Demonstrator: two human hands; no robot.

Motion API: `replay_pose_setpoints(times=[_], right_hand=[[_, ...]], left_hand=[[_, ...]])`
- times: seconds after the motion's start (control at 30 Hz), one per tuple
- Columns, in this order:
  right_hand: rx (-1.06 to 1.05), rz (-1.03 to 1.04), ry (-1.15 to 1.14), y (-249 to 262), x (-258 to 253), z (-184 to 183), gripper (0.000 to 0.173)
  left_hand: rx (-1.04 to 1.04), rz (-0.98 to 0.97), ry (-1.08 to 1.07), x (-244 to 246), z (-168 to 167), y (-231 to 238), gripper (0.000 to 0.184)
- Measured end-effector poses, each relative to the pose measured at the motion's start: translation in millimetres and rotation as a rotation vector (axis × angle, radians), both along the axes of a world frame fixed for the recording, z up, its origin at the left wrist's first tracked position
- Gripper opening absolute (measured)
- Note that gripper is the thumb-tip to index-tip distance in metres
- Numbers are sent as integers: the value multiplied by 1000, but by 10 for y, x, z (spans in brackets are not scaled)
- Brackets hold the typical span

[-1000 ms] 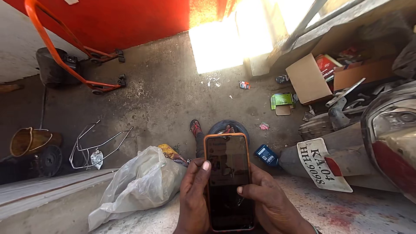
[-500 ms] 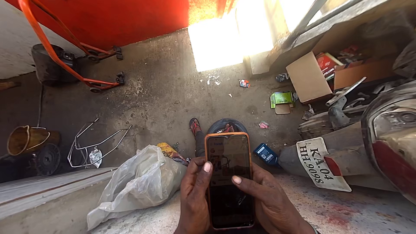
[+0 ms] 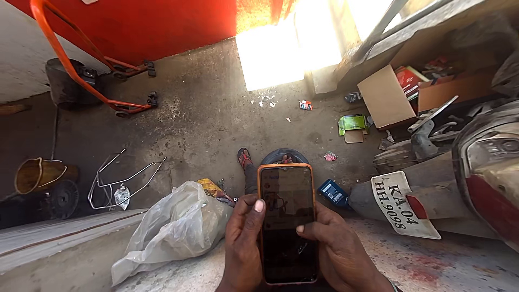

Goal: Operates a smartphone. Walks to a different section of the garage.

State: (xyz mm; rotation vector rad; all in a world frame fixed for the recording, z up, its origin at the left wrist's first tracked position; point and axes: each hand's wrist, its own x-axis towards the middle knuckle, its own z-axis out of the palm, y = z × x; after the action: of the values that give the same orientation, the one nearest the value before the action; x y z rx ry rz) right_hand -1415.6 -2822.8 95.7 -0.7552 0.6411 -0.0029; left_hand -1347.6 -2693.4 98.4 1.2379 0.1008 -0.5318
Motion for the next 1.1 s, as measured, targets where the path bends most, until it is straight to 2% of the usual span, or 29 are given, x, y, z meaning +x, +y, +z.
replay_pose_setpoints(times=[0.1,0.3,0.57,1.1], right_hand=[[-28,-22,18,4,6,14,25],[-42,-17,37,7,8,46,32],[-4,-30,-94,9,-16,3,25],[-19,-25,-73,2,-10,20,27]], left_hand=[[-3,-9,-35,-6,3,3,22],[-26,0,-31,-22,-1,11,23],[-28,-6,-55,-31,-1,19,21],[-12,-11,-60,-24,14,1,20]])
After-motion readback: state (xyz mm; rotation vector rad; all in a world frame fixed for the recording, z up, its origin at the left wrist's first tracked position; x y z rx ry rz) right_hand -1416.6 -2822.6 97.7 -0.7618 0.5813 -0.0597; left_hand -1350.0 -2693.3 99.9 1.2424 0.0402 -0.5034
